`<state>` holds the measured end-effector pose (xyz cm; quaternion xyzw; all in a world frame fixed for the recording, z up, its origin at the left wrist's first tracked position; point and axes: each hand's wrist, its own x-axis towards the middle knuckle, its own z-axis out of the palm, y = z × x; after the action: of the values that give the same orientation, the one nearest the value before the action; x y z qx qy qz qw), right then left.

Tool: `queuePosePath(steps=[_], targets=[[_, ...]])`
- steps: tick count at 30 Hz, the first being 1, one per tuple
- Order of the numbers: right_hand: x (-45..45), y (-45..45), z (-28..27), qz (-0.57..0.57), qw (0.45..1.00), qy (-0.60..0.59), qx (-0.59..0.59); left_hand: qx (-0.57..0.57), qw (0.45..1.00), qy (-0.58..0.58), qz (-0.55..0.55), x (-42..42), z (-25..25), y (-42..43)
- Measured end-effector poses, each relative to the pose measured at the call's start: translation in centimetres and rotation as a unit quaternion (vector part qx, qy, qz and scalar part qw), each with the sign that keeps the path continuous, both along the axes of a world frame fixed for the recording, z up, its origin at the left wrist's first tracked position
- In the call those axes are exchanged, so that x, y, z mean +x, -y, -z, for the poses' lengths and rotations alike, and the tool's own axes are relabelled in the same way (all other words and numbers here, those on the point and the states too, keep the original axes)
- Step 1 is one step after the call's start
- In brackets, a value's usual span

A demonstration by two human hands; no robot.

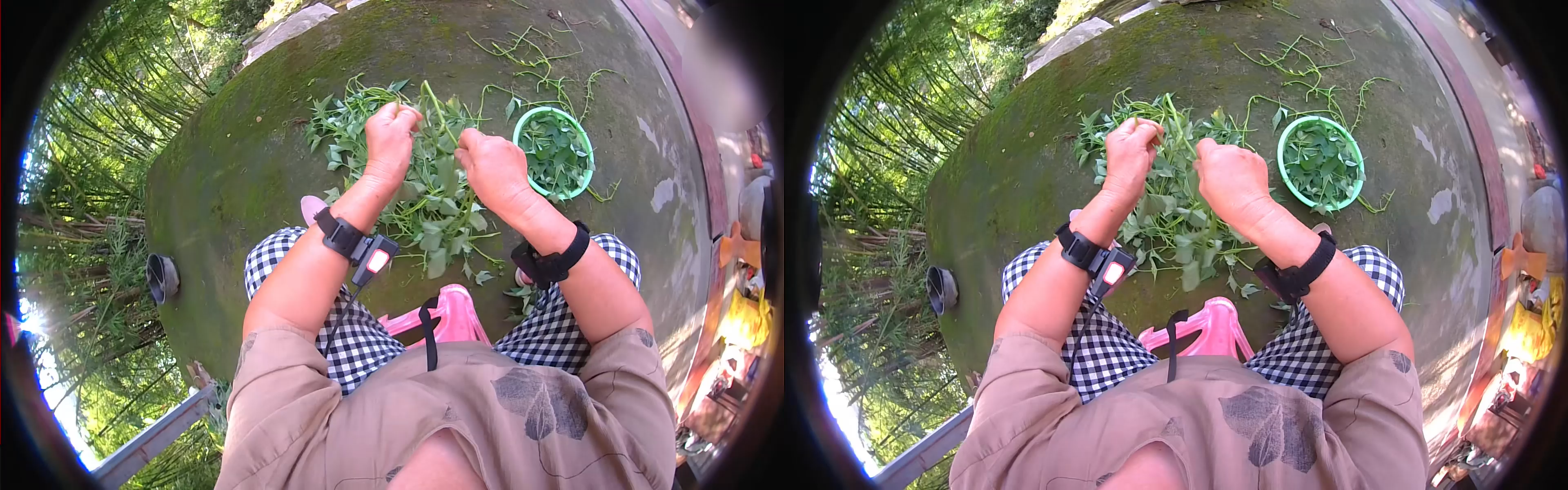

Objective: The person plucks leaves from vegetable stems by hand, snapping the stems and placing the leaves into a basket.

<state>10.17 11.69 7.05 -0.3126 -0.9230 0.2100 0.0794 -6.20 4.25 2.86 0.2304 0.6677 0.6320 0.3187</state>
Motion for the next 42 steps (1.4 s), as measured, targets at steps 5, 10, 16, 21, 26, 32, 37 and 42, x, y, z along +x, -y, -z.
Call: queuePosePath(steps=[5, 10, 16, 21, 26, 32, 37, 42], targets=[[0.4, -2.5, 1.9, 0.043, 0.989, -0.052, -0.129, 0.015, 0.996, 0.089, 0.014, -0.9, -2.1, 0.2], [1.1, -4.4, 3.4, 0.089, 0.962, -0.084, -0.243, 0.106, 0.973, 0.199, 0.044, -3.3, -3.5, 0.5], [2.2, -5.7, 4.6, 0.145, 0.920, -0.113, -0.345, 0.219, 0.909, 0.346, 0.075, -8.3, -4.1, 2.0], [2.6, -5.9, 4.6, 0.161, 0.871, -0.136, -0.445, 0.092, 0.978, 0.188, -0.011, -6.4, -6.2, 2.1], [1.5, -4.5, 2.5, 0.134, 0.849, -0.144, -0.491, -0.145, 0.978, 0.046, 0.143, 1.1, -2.3, 0.9], [0.2, -3.1, 1.5, 0.089, 0.851, -0.145, -0.497, -0.067, 0.973, 0.138, 0.172, 4.0, -0.8, 0.7], [0.2, -2.9, 2.3, 0.083, 0.863, -0.122, -0.482, -0.063, 0.968, -0.136, 0.200, 3.3, 0.8, 0.4], [0.6, -2.7, 1.2, 0.078, 0.851, -0.121, -0.506, -0.066, 0.946, -0.259, 0.182, 3.5, 1.2, 0.6]])
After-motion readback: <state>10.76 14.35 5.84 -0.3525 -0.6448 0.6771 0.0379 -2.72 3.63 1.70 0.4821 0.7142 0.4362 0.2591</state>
